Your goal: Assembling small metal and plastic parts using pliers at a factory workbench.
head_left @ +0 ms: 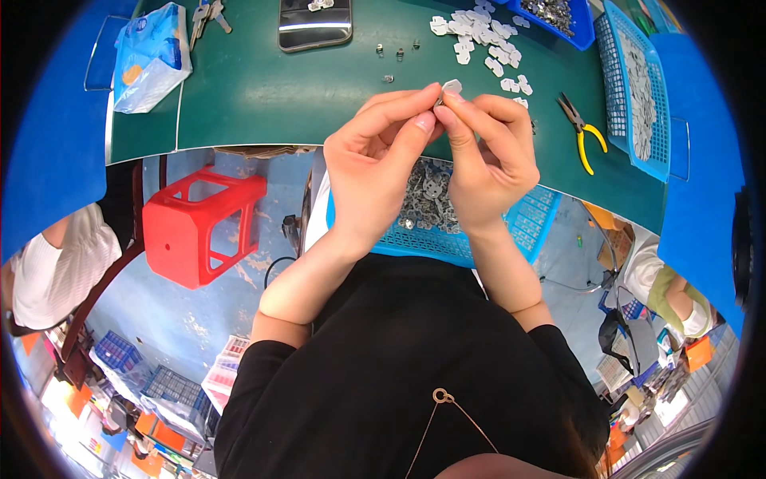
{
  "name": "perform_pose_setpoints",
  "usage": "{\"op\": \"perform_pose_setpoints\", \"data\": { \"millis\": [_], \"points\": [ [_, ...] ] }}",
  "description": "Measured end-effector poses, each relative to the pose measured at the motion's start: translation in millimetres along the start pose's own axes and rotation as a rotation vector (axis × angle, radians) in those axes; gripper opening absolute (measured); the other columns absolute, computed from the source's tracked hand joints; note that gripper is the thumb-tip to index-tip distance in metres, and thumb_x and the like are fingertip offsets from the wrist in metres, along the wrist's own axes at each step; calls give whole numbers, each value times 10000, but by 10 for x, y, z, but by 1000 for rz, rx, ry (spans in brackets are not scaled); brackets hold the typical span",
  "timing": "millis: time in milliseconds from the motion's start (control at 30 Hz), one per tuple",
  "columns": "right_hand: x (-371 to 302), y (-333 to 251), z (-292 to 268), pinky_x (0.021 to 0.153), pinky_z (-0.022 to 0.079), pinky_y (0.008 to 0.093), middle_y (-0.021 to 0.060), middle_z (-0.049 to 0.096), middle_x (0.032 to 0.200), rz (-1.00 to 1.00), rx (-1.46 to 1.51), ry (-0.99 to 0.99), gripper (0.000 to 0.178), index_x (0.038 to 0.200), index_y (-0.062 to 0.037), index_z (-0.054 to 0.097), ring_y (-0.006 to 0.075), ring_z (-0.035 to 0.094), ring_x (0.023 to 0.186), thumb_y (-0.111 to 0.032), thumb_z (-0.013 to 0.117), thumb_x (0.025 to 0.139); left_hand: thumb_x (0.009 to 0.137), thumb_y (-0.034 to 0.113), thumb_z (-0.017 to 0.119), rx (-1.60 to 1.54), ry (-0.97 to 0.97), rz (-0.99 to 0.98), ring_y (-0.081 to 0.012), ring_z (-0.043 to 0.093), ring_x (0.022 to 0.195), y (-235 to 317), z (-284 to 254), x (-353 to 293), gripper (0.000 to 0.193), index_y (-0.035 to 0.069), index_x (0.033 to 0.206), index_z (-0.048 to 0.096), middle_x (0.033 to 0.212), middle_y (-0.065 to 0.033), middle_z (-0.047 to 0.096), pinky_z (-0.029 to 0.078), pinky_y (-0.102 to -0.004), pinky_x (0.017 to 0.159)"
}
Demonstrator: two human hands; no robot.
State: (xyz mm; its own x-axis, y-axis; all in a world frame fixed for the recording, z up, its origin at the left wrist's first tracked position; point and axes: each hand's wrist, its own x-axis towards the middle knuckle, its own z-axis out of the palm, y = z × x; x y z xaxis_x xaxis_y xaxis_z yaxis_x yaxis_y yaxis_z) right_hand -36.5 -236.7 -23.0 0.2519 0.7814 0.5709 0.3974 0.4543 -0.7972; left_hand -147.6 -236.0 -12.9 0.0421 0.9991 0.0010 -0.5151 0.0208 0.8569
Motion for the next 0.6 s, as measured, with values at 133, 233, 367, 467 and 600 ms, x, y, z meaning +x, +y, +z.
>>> {"op": "perform_pose_setpoints", "data": {
  "millis": [133, 233, 367, 467, 600],
  "points": [
    [7, 94, 23, 603, 421, 222, 68, 579, 947, -153, -48, 21, 240, 970, -47, 711, 141, 515, 760, 9, 698, 737, 862, -20, 589, -142, -19, -170, -179, 614, 981, 42, 5, 36, 273, -14, 1135, 603, 1089, -131, 620, 524, -315, 877],
    [9, 116, -41, 657, 437, 263, 101, 565, 1053, -228, -99, -48, 256, 1015, -37, 694, 185, 510, 837, -22, 631, 768, 850, -13, 612, -234, -9, -254, -180, 623, 964, 53, -25, 51, 292, -5, 1142, 595, 1050, -131, 643, 531, -325, 864],
    [-56, 93, -109, 739, 421, 304, 124, 538, 1159, -241, -179, -186, 331, 1083, -13, 667, 226, 469, 950, -139, 509, 820, 841, 3, 636, -248, -22, -221, -189, 643, 913, -31, -102, 47, 280, -8, 1118, 593, 1011, -130, 656, 544, -324, 836],
    [-89, 93, -140, 745, 400, 304, 116, 534, 1178, -190, -151, -217, 379, 1107, -17, 657, 229, 450, 977, -186, 455, 834, 842, 6, 637, -201, 5, -211, -193, 649, 895, -67, -87, 48, 285, -9, 1122, 588, 1005, -130, 658, 552, -317, 817],
    [-71, 14, -284, 800, 416, 313, 136, 556, 1151, -79, -46, -247, 362, 1090, -12, 661, 237, 479, 1006, -170, 461, 833, 843, 12, 640, -169, 16, -206, -199, 655, 883, -112, -78, 45, 286, -13, 1122, 582, 998, -137, 659, 559, -308, 793]
  ]
}}
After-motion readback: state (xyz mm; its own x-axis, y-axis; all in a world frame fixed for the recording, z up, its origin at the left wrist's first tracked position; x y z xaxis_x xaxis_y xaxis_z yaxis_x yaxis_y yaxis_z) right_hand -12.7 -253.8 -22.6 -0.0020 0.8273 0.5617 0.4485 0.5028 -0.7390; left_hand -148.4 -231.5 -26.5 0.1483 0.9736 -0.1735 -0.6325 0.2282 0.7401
